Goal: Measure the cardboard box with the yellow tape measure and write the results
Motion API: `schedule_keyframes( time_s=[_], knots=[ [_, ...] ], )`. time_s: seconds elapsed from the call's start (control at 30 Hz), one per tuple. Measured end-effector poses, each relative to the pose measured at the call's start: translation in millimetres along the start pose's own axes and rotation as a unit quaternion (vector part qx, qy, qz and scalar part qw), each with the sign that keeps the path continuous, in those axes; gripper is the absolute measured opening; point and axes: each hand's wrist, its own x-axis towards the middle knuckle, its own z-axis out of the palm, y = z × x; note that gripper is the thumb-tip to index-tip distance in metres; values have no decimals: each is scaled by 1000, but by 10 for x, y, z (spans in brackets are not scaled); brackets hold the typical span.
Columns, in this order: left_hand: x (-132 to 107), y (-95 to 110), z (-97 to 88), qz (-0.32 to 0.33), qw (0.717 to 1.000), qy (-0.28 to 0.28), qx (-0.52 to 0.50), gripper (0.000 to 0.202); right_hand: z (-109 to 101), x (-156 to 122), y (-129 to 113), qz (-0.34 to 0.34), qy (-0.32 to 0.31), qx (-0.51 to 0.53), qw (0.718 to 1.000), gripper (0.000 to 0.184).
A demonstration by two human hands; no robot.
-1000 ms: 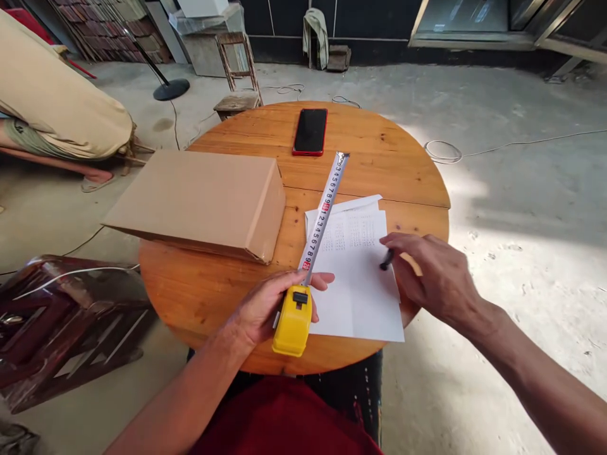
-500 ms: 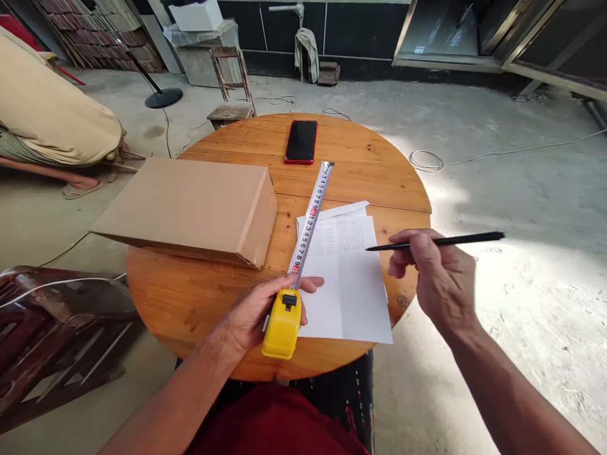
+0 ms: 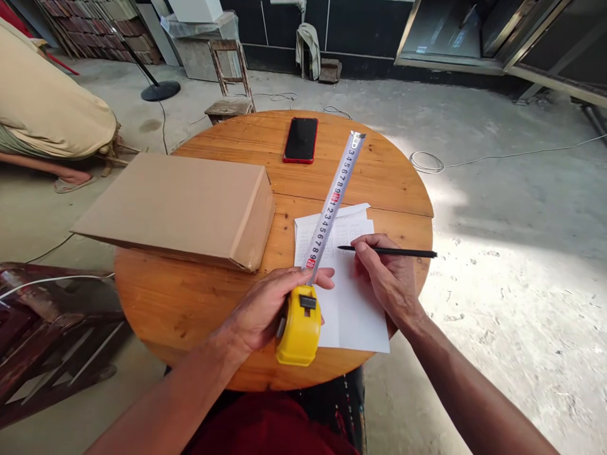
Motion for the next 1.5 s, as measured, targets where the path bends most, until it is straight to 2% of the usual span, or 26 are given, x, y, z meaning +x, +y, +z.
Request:
schedule_keyframes(
  time_s=[0.17,0.37,0.53,0.67,0.93,1.13,1.5],
  knots=[
    [191,7,-64,16,999,-13,33,36,27,4,94,21,9,-17,1000,15],
    [208,31,-187,14,999,-34,38,36,34,-45,122,-6,26,-82,996,15],
    [199,2,-174,27,997,-47,50,37,46,-74,128,-38,43,-122,991,13],
    [195,-15,-155,26,998,-38,52,40,52,-88,123,-68,30,-144,987,11],
    [162,-1,-134,22,998,-41,43,38,57,-96,126,-42,8,-161,986,12],
    [175,-3,-140,5,998,-53,30,39,64,-73,95,-85,7,-188,978,12],
    [173,0,-129,19,998,-55,18,37,73,-77,107,-82,-4,-207,975,11]
  ],
)
